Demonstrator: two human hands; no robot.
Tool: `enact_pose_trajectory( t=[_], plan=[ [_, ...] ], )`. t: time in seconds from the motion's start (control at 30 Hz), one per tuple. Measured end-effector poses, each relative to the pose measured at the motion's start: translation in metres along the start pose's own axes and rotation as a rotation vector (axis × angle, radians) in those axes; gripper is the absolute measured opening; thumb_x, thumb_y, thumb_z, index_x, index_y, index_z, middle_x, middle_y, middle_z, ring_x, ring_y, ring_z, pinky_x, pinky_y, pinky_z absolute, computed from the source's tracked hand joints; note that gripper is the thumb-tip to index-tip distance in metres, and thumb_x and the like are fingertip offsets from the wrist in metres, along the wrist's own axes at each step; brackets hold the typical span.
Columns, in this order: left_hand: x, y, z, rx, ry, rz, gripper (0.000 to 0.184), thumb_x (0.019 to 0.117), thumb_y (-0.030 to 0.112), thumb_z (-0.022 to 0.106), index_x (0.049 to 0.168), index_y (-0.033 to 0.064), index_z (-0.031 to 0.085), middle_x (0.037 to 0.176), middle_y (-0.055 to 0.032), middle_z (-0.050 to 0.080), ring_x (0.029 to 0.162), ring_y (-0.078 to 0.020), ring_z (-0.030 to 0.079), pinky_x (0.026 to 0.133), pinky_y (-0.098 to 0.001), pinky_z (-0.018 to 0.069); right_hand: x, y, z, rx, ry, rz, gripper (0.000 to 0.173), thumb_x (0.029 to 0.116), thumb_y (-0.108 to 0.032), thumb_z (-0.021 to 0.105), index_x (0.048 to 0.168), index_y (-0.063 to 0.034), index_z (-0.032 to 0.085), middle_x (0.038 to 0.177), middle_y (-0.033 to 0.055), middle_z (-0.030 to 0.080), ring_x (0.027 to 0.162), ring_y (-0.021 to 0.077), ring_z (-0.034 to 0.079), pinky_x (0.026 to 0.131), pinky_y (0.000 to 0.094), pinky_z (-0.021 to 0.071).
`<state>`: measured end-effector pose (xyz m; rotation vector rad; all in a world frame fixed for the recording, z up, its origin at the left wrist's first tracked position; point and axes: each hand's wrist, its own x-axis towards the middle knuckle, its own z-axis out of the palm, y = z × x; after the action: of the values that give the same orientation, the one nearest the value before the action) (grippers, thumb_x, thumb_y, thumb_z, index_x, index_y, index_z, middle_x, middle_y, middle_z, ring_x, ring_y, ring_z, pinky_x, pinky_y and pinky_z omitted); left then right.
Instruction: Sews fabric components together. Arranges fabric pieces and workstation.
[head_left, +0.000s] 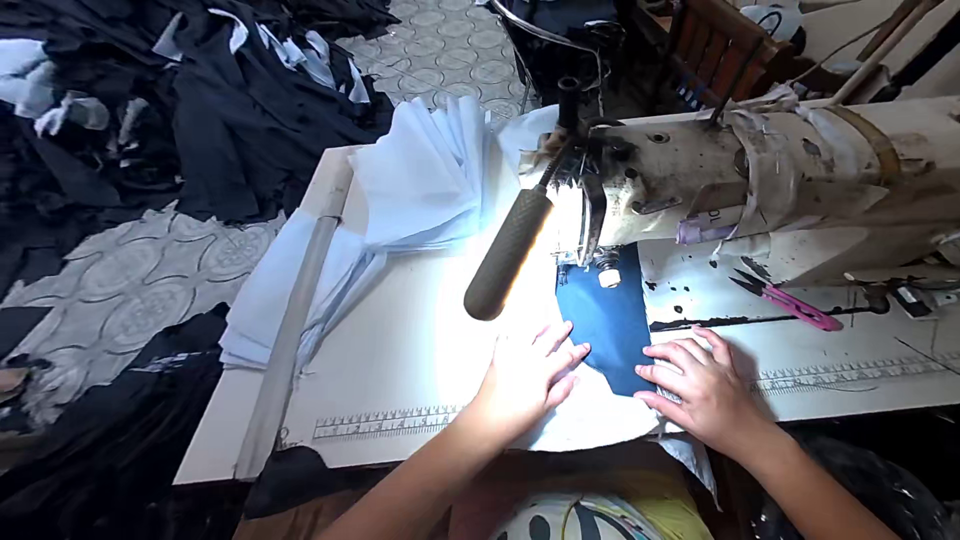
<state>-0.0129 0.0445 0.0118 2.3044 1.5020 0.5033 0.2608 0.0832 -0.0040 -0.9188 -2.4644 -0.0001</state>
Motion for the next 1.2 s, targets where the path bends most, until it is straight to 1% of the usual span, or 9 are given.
enact_pose_trajectory(
  t=[0.13, 0.23, 0.33, 0.43, 0.57, 0.73, 0.83, 1.03, 1.2],
  plan=[
    [0.023, -0.021, -0.013, 0.0, -0.012, 0.027, 0.036, 0.1009, 0.027, 0.053, 0.132, 0.0234, 0.071, 0.148, -0.0189, 0.056, 0.138, -0.0426, 0.05, 0.107, -0.0719, 0.0302, 0.027, 0.005, 0.003, 0.047, -0.045, -0.008, 0.04, 0.0953, -0.047, 0.056, 0.094, -0.0143, 0.08, 0.104, 0.0091, 0.074, 0.1, 0.0302, 0.07, 0.102, 0.0631, 0.0403],
    [0.039, -0.03, -0.014, 0.055, 0.103, 0.118, 0.03, 0.1002, 0.026, 0.054, 0.114, 0.0171, 0.08, 0.133, -0.0213, 0.065, 0.129, -0.0428, 0.058, 0.102, -0.0626, 0.0439, 0.046, 0.006, 0.006, 0.058, -0.094, -0.006, 0.038, 0.094, -0.044, 0.059, 0.095, -0.0113, 0.079, 0.103, 0.0105, 0.074, 0.102, 0.0327, 0.07, 0.102, 0.0665, 0.0392],
    [0.043, -0.015, -0.008, 0.027, 0.127, 0.221, 0.039, 0.1015, 0.031, 0.055, 0.085, 0.0002, 0.072, 0.101, -0.0194, 0.07, 0.098, -0.036, 0.07, 0.081, -0.0497, 0.0558, 0.065, 0.003, 0.007, 0.112, -0.189, 0.02, 0.035, 0.0946, -0.037, 0.063, 0.098, -0.005, 0.078, 0.107, 0.0164, 0.073, 0.107, 0.0402, 0.068, 0.103, 0.0731, 0.0342],
    [0.035, 0.011, 0.002, 0.042, 0.16, 0.194, 0.029, 0.0945, 0.026, 0.064, 0.089, -0.0013, 0.07, 0.088, -0.0173, 0.066, 0.082, -0.0343, 0.07, 0.068, -0.0469, 0.0566, 0.077, 0.003, 0.013, 0.145, -0.2, -0.002, 0.028, 0.0941, -0.029, 0.064, 0.094, -0.0042, 0.077, 0.109, 0.017, 0.072, 0.11, 0.0402, 0.068, 0.104, 0.072, 0.0342],
    [0.018, 0.025, 0.014, 0.134, 0.184, 0.044, 0.034, 0.0873, 0.023, 0.069, 0.115, 0.0039, 0.074, 0.111, -0.0162, 0.072, 0.103, -0.0371, 0.069, 0.087, -0.0522, 0.0535, 0.072, 0.006, 0.025, 0.21, -0.065, -0.109, 0.02, 0.0934, -0.021, 0.062, 0.086, -0.0091, 0.077, 0.101, 0.0094, 0.074, 0.102, 0.0285, 0.07, 0.105, 0.0636, 0.0379],
    [0.009, 0.021, 0.008, 0.142, 0.115, -0.01, 0.028, 0.0918, 0.019, 0.066, 0.117, 0.011, 0.076, 0.125, -0.0117, 0.072, 0.116, -0.036, 0.067, 0.086, -0.0592, 0.0527, 0.07, 0.007, 0.024, 0.251, -0.092, -0.09, 0.022, 0.0934, -0.023, 0.062, 0.092, -0.0103, 0.08, 0.106, 0.0088, 0.076, 0.105, 0.0285, 0.071, 0.106, 0.0667, 0.0368],
    [0.015, 0.009, -0.002, 0.144, 0.085, -0.005, 0.031, 0.097, 0.033, 0.06, 0.113, 0.0134, 0.076, 0.125, -0.0107, 0.071, 0.12, -0.037, 0.065, 0.09, -0.0666, 0.0476, 0.08, 0.005, 0.021, 0.266, -0.164, -0.069, 0.022, 0.0946, -0.02, 0.062, 0.097, -0.0079, 0.08, 0.111, 0.0121, 0.075, 0.11, 0.0327, 0.07, 0.107, 0.0694, 0.0345],
    [0.039, -0.021, -0.021, 0.208, 0.007, -0.056, 0.038, 0.1017, 0.04, 0.05, 0.117, 0.0159, 0.074, 0.13, -0.0113, 0.068, 0.13, -0.0374, 0.058, 0.111, -0.0722, 0.028, 0.114, 0.004, 0.021, 0.247, -0.352, 0.052, 0.026, 0.0997, -0.018, 0.058, 0.112, -0.0061, 0.078, 0.124, 0.0154, 0.071, 0.123, 0.037, 0.063, 0.114, 0.0689, 0.0261],
    [0.065, -0.055, -0.02, 0.094, -0.003, -0.107, 0.038, 0.1049, 0.036, 0.049, 0.128, 0.0156, 0.071, 0.138, -0.0108, 0.064, 0.139, -0.0308, 0.052, 0.121, -0.0688, 0.0097, 0.127, 0.001, 0.027, 0.187, -0.386, 0.218, 0.029, 0.1026, -0.019, 0.055, 0.12, -0.011, 0.076, 0.134, 0.0114, 0.067, 0.135, 0.0285, 0.055, 0.122, 0.0568, 0.0186]
  ],
)
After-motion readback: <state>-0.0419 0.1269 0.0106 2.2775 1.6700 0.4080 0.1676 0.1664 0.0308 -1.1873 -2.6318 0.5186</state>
